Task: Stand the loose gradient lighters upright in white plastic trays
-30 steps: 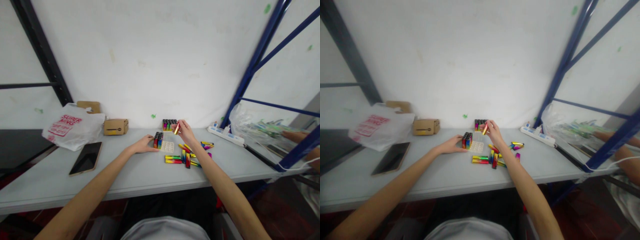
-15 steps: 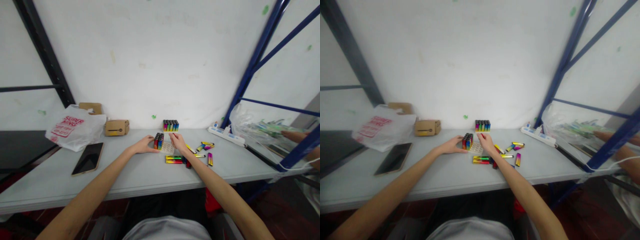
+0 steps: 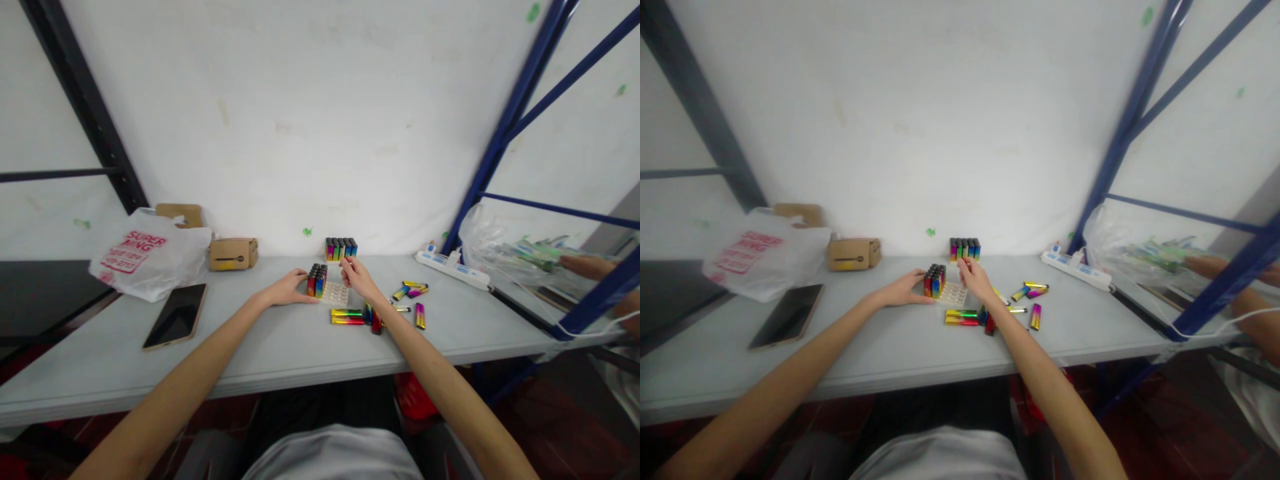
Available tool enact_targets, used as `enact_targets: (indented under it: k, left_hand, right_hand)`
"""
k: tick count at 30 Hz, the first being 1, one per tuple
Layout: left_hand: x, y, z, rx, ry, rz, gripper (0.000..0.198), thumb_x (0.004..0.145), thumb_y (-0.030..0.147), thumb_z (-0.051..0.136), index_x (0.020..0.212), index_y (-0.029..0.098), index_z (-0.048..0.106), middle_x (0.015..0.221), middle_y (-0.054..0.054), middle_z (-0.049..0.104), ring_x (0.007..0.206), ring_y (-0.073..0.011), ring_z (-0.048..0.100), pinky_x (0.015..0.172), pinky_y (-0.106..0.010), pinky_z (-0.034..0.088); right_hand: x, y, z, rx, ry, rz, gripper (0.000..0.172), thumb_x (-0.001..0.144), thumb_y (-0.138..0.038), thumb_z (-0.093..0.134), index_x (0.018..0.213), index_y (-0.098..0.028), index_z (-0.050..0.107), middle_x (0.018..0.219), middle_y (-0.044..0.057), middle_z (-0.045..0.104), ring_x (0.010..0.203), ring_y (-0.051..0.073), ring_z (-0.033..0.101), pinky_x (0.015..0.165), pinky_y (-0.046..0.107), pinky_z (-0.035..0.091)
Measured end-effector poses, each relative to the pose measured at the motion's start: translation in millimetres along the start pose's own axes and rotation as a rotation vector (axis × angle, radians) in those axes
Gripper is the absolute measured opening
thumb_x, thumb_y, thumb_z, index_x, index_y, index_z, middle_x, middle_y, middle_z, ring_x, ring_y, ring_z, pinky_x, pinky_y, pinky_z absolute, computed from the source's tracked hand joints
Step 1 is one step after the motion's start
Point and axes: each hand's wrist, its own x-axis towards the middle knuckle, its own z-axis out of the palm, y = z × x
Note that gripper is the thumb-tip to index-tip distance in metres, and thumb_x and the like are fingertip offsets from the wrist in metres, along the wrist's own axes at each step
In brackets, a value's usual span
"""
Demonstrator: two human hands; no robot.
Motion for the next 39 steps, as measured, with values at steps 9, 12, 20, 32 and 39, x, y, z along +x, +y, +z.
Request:
enact_targets:
  k: [9,12,20,32,39]
  left_hand:
    - [2,-4,1.8,0.009,-0.015,0.0,0.084,0.069,0.073,0.074,0.132,0.018,0.063,0.137,-0.015,0.058,0.126,-0.0351,0.055,0.112,-0.043,0.04]
    - [1,-2,1.2,0.008,-0.012,-0.003,0.084,0.069,0.072,0.075,0.131,0.016,0.063,0.136,-0.015,0.058,0.125,-0.0348,0.055,0.113,-0.041,0.04]
    - [1,0,1.3,0.024,-0.018,0.008,0.083,0.071,0.073,0.072,0.132,0.017,0.062,0.136,-0.014,0.058,0.126,-0.0351,0.054,0.113,-0.042,0.039]
    - [0,-2,1.7,0.035,-0.019,-0.001,0.083,0.072,0.073,0.072,0.132,0.018,0.062,0.138,-0.015,0.057,0.127,-0.0357,0.054,0.113,-0.043,0.04]
    - [2,-5,2.0,-0.002,-0.013,0.003,0.086,0.07,0.075,0.072,0.133,0.017,0.062,0.138,-0.015,0.057,0.127,-0.036,0.054,0.112,-0.043,0.041]
  right_hand:
    - [-7,-10,-2,-0.391,-0.003,-0.228,0.032,0.102,-0.043,0.046,0.106,-0.017,0.064,0.085,0.005,0.069,0.079,0.018,0.06,0.079,0.029,0.046]
    - [-8,-11,-1,-0.375,-0.004,-0.225,0.029,0.102,-0.043,0.048,0.109,-0.018,0.06,0.087,0.005,0.071,0.078,0.017,0.063,0.077,0.028,0.047]
    - [-7,1,0,-0.401,-0.097,-0.224,0.023,0.102,-0.033,0.05,0.12,-0.019,0.053,0.093,0.007,0.074,0.085,0.02,0.069,0.08,0.03,0.049]
    - [-10,-19,-26,-0.339,-0.207,-0.159,0.028,0.096,-0.025,0.06,0.123,-0.018,0.06,0.106,0.01,0.075,0.091,0.018,0.071,0.085,0.032,0.054]
    - [-60,-53,-83,-0.506,-0.336,-0.188,0.021,0.095,-0.034,0.063,0.104,-0.019,0.074,0.106,0.008,0.074,0.095,0.021,0.069,0.087,0.032,0.053]
